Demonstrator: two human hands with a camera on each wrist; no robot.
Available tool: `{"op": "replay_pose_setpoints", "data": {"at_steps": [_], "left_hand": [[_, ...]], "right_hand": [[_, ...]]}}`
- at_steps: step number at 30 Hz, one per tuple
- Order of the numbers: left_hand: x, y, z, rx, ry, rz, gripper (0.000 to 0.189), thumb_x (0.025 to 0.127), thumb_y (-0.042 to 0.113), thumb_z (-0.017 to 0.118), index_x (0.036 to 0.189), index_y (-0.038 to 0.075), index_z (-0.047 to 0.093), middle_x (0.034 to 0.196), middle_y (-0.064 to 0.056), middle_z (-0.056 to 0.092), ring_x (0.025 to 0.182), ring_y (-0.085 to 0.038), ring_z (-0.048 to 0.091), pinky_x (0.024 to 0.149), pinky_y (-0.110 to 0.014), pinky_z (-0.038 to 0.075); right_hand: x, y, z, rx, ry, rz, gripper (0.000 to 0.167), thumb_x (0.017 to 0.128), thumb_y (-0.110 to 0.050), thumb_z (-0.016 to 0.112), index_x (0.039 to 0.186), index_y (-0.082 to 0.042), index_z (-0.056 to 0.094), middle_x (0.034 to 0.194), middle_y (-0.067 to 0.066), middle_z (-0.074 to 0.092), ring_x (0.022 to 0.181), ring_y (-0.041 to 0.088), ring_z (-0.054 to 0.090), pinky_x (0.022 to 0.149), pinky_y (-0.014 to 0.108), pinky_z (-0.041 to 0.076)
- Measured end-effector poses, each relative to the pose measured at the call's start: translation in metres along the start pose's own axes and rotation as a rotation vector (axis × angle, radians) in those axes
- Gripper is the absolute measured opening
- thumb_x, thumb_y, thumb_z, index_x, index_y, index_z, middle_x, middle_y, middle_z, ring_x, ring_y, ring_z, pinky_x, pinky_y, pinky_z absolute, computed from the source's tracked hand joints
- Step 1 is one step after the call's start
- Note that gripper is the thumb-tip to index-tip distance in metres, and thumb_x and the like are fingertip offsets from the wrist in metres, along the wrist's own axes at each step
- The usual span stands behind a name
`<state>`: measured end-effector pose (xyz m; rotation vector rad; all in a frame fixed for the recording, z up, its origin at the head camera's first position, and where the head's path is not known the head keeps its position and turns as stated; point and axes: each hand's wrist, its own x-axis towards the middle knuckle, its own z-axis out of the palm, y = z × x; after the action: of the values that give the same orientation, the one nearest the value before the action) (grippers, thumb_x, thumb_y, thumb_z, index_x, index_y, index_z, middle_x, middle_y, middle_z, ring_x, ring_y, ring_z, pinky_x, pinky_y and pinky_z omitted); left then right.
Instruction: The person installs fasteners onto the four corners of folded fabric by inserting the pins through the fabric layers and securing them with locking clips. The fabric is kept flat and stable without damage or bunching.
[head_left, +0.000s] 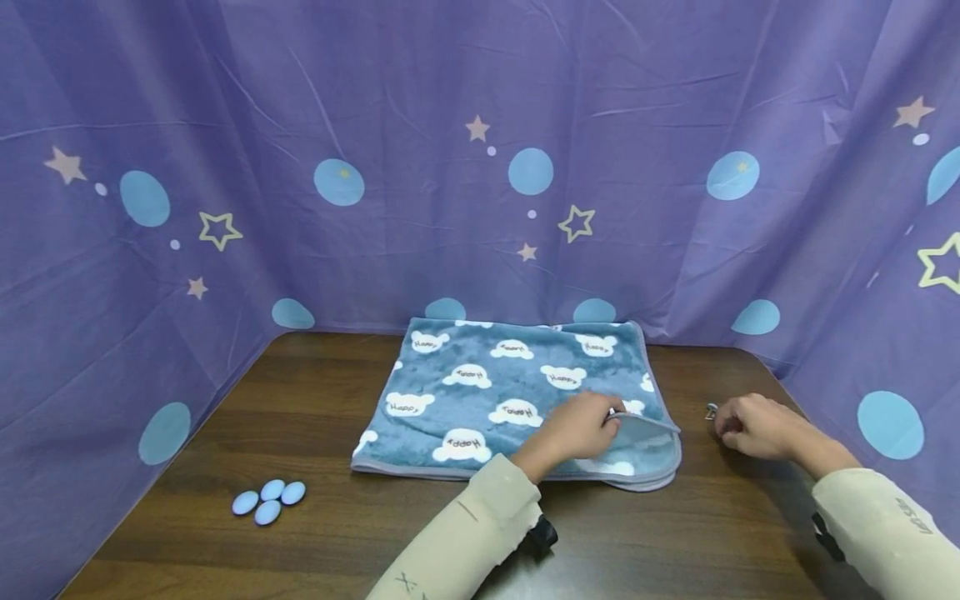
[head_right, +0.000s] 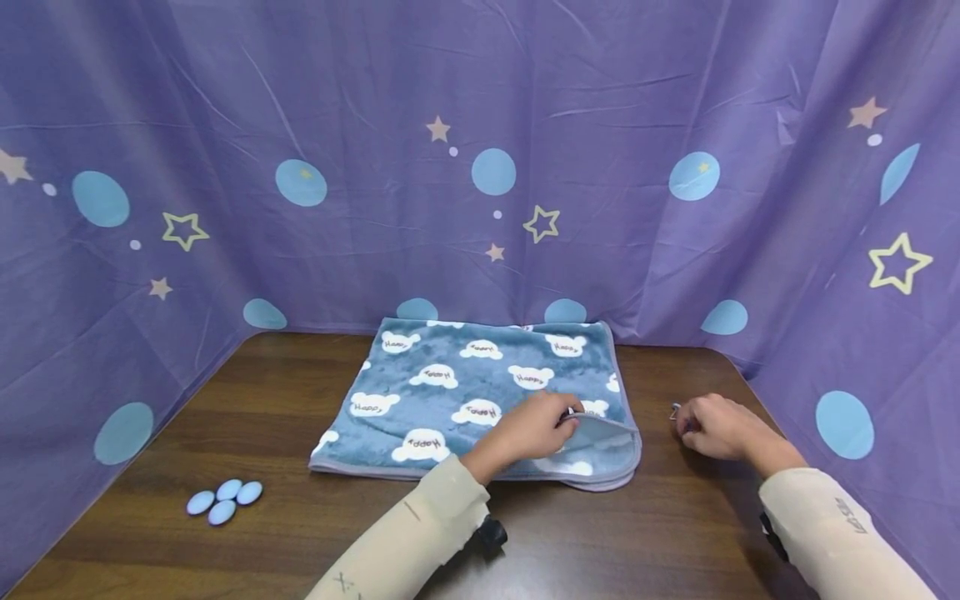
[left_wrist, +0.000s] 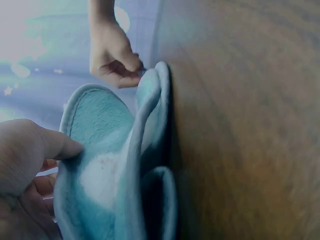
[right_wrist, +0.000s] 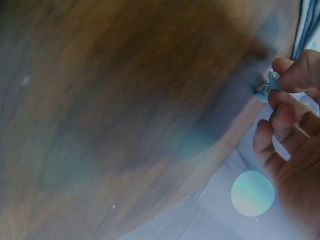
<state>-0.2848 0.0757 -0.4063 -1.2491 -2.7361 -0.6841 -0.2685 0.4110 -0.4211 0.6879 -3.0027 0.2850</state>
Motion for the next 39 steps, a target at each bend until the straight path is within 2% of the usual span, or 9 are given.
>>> {"op": "replay_pose_setpoints", "data": {"at_steps": [4,7,9,14,19,22,26,33,39], "left_hand": [[0.001,-0.010,-0.004,-0.071,0.031,-0.012,0.027,0.101,0.015,0.059,0.125,0.012,0.071,0.090,0.005,0.068,0.068,-0.004,0.053,0.063,-0.018,0.046],[0.002,-0.016,-0.007,-0.103,0.047,-0.018,0.027,0.101,0.015,0.059,0.124,0.011,0.071,0.087,0.007,0.065,0.069,-0.004,0.052,0.063,-0.019,0.044],[0.002,-0.021,-0.008,-0.116,0.052,-0.027,0.027,0.102,0.015,0.058,0.125,0.011,0.070,0.090,0.006,0.067,0.072,-0.005,0.054,0.065,-0.020,0.045],[0.003,-0.029,-0.015,-0.170,0.076,-0.078,0.028,0.102,0.017,0.058,0.127,0.011,0.069,0.103,0.001,0.071,0.085,-0.006,0.059,0.077,-0.024,0.050],[0.002,-0.037,-0.021,-0.277,0.092,-0.112,0.027,0.103,0.017,0.059,0.126,0.010,0.069,0.098,-0.001,0.069,0.062,-0.006,0.051,0.067,-0.024,0.047],[0.001,-0.041,-0.024,-0.325,0.123,-0.114,0.023,0.102,0.017,0.060,0.121,0.009,0.070,0.092,0.000,0.067,0.056,-0.007,0.046,0.061,-0.023,0.044],[0.002,-0.045,-0.027,-0.391,0.209,-0.108,0.020,0.103,0.020,0.061,0.113,0.008,0.073,0.093,-0.001,0.068,0.068,-0.006,0.054,0.065,-0.022,0.047],[0.000,-0.050,-0.030,-0.522,0.266,-0.166,0.023,0.105,0.028,0.061,0.111,0.008,0.073,0.097,-0.001,0.068,0.080,-0.010,0.060,0.068,-0.026,0.051],[0.001,-0.050,-0.033,-0.545,0.311,-0.219,0.029,0.103,0.030,0.063,0.120,0.008,0.072,0.103,-0.004,0.070,0.089,-0.012,0.063,0.073,-0.028,0.052]], "right_hand": [[0.002,0.002,0.002,0.073,0.080,-0.110,0.030,0.078,-0.004,0.075,0.067,-0.029,0.061,0.067,-0.022,0.049,0.062,-0.004,0.042,0.053,0.023,0.037],[0.005,0.002,0.003,0.098,0.150,-0.140,0.025,0.079,-0.003,0.076,0.070,-0.026,0.070,0.072,-0.022,0.058,0.066,-0.007,0.047,0.056,0.023,0.042],[0.006,0.001,0.001,0.128,0.154,-0.093,0.019,0.081,-0.003,0.075,0.076,-0.021,0.075,0.078,-0.018,0.066,0.071,-0.005,0.053,0.060,0.025,0.047],[0.011,-0.007,-0.006,0.282,0.076,0.096,0.012,0.091,-0.001,0.069,0.098,-0.003,0.078,0.079,-0.003,0.071,0.067,0.002,0.058,0.057,0.025,0.049],[0.016,-0.012,-0.006,0.383,0.081,0.139,0.018,0.089,0.005,0.071,0.107,0.008,0.074,0.083,0.003,0.073,0.070,0.006,0.064,0.060,0.025,0.054],[0.019,-0.016,-0.007,0.379,0.103,0.151,0.019,0.089,0.004,0.072,0.108,0.008,0.073,0.083,0.003,0.073,0.070,0.009,0.064,0.058,0.026,0.053],[0.024,-0.024,-0.012,0.345,0.145,0.144,0.018,0.092,-0.001,0.073,0.108,0.007,0.073,0.083,0.003,0.073,0.068,0.012,0.066,0.055,0.027,0.052],[0.036,-0.044,-0.019,0.154,0.305,-0.029,0.011,0.094,-0.008,0.074,0.101,0.000,0.077,0.087,0.000,0.074,0.075,0.009,0.064,0.066,0.031,0.054],[0.048,-0.071,-0.024,0.095,0.484,-0.139,0.004,0.093,-0.006,0.075,0.095,-0.008,0.077,0.085,-0.005,0.071,0.076,0.006,0.060,0.066,0.026,0.050]]}}
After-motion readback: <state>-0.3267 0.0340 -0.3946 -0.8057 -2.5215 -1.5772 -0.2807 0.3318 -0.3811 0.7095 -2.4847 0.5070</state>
